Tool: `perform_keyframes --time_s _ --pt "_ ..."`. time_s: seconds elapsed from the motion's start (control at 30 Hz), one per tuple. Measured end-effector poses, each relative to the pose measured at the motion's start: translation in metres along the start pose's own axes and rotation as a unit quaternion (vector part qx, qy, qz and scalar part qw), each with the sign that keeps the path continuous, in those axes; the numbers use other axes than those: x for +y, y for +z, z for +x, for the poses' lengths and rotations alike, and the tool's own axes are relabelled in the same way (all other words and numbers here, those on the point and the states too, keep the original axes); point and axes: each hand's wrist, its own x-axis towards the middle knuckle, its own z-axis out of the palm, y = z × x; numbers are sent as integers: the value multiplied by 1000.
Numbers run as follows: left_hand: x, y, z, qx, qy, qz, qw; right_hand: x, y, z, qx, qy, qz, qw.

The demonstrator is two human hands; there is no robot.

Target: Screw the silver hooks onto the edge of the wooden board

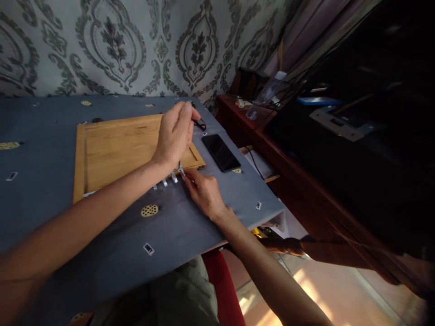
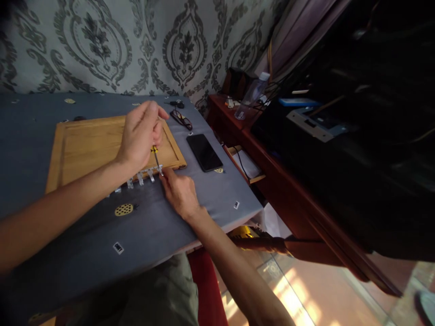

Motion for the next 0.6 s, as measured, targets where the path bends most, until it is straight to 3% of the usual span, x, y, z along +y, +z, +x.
perform_keyframes --time_s 0.13,0.23,0.33,0.4,0.5,0.6 --pt "1 4 -5 -22 14 -6 1000 0 1 0 -1 -2 -3 1000" --pt "8 -2 3 -122 -49 -22 991 0 1 0 4 -4 0 1000" --pt "12 -13 19 -240 -117 -33 963 0 1 0 8 -8 6 1000" --pt "12 -19 28 -279 -143 -35 949 0 0 0 8 -10 8 1000" --pt "11 -21 30 -279 -141 -28 950 -1 0 0 8 -8 9 1000" --pt "11 -12 20 -184 -75 3 980 0 1 0 5 -6 5 1000"
